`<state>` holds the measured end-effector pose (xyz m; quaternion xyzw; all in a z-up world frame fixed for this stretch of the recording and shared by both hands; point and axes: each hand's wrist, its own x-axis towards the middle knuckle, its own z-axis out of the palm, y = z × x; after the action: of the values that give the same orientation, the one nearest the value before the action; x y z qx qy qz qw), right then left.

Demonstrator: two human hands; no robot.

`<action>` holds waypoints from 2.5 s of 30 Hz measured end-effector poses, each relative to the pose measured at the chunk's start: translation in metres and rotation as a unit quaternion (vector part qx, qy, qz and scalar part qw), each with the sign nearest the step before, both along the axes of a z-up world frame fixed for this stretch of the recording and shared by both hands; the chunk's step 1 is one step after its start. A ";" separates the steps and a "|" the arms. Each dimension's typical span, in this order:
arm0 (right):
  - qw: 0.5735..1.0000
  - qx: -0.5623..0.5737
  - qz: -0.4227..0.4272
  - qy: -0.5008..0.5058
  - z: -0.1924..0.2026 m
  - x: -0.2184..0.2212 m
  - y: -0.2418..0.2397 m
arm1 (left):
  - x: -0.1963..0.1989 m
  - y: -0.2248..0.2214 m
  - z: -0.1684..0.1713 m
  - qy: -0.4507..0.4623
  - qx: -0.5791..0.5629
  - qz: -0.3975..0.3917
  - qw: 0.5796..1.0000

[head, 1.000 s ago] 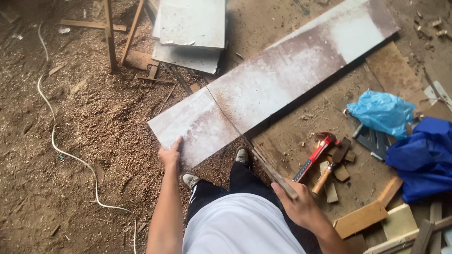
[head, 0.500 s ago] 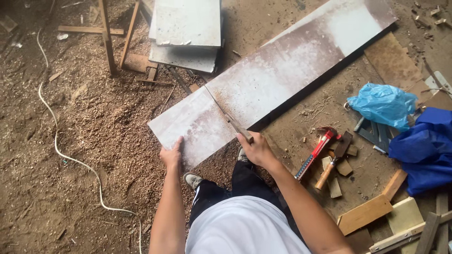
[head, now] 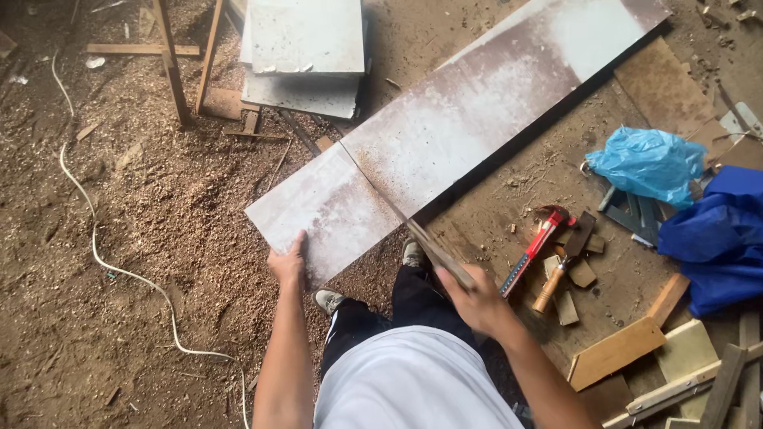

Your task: The person uses a hand saw to cut a long plank of wood resting on a wooden support. The person holds the plank steady with one hand while sawing with the other, creating sawdust as the cut progresses.

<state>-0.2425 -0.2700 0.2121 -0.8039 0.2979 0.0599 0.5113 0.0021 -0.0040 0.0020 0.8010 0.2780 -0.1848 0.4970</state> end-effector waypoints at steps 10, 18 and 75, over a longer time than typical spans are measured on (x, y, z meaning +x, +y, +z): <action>0.985 0.031 0.055 0.160 -0.054 0.128 -0.008 | 0.002 0.002 -0.002 -0.032 -0.023 -0.017 0.999; 0.979 0.138 -0.012 0.151 0.012 -0.014 -0.002 | -0.003 0.001 0.002 0.008 -0.003 -0.015 1.000; 0.999 0.005 0.008 -0.033 0.008 -0.034 0.007 | 0.002 0.008 -0.025 -0.029 0.036 -0.025 0.999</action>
<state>-0.2768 -0.2630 0.2203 -0.8051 0.2740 0.0394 0.5246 0.0043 0.0036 -0.0235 0.8300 0.2500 -0.1640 0.4709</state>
